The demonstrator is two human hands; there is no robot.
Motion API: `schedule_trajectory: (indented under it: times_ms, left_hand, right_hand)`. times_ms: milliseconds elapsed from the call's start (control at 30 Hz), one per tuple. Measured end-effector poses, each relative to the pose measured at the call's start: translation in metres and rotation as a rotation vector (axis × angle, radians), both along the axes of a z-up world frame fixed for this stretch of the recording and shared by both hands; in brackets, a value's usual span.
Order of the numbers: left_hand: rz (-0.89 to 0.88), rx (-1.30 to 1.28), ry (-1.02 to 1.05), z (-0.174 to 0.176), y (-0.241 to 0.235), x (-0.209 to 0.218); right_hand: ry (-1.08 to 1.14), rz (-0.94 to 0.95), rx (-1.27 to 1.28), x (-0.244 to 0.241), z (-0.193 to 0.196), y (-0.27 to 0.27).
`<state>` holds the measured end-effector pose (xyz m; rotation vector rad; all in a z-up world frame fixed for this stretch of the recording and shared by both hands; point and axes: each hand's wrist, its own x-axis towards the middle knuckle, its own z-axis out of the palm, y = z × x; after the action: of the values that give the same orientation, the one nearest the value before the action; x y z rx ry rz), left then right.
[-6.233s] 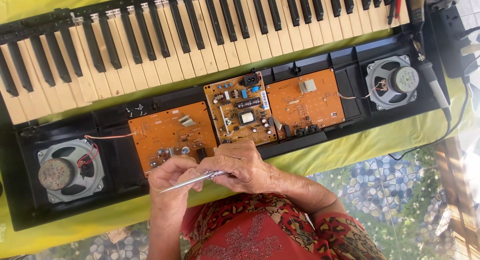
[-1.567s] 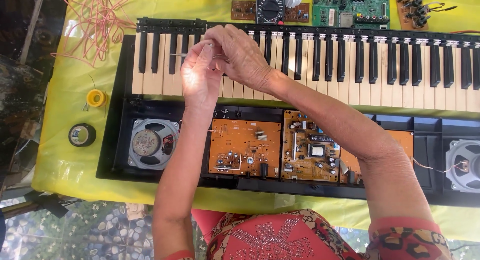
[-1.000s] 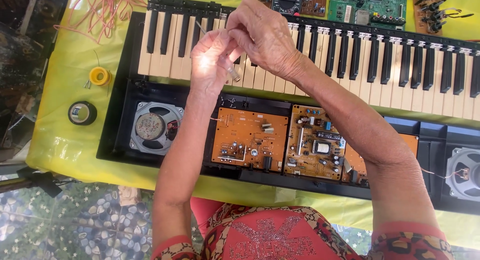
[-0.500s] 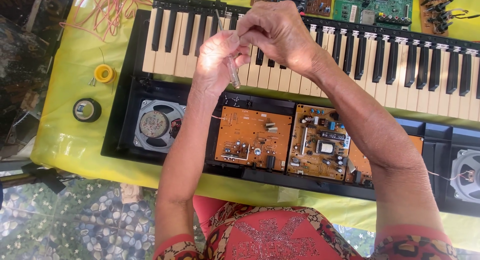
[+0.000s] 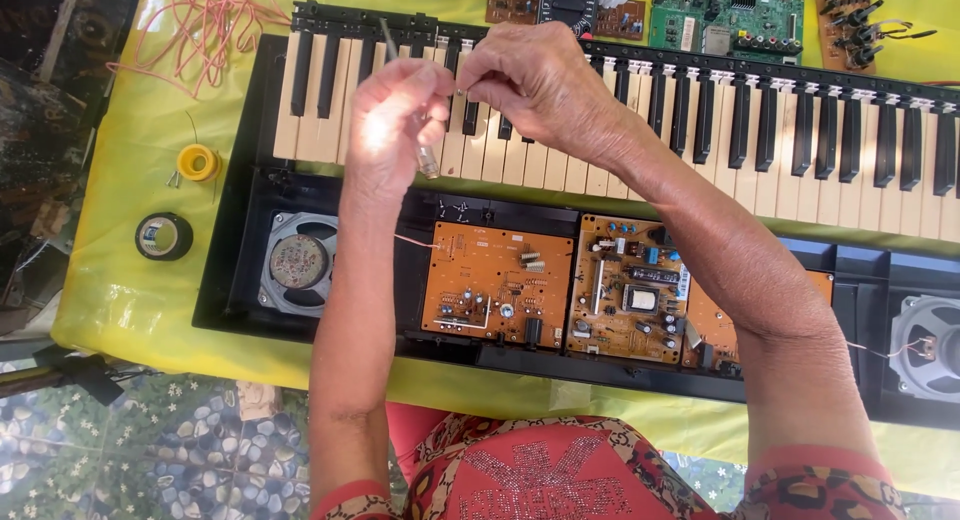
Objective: The person works on the internal circuit boards of an open electronic keyboard, using a screwdriver to tighten components and a soldering iron to make connections. They manipulate small wires and electronic parts on the orange PCBs while the keyboard keys remain visible above.
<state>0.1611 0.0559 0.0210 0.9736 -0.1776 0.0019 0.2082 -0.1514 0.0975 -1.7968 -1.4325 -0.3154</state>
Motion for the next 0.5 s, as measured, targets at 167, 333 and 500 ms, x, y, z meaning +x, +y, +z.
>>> schedule_trajectory:
  times_ms: [167, 333, 500]
  left_hand:
    - [0.162, 0.048, 0.007, 0.026, 0.007, -0.011]
    - [0.29, 0.099, -0.021, 0.016, 0.006, -0.01]
    - [0.302, 0.107, -0.019, -0.001, 0.004, -0.003]
  right_hand:
    - [-0.034, -0.084, -0.014, 0.005, -0.008, 0.003]
    - [-0.01, -0.351, -0.281, 0.035, -0.054, 0.018]
    - [0.154, -0.557, -0.569, 0.045, -0.075, 0.046]
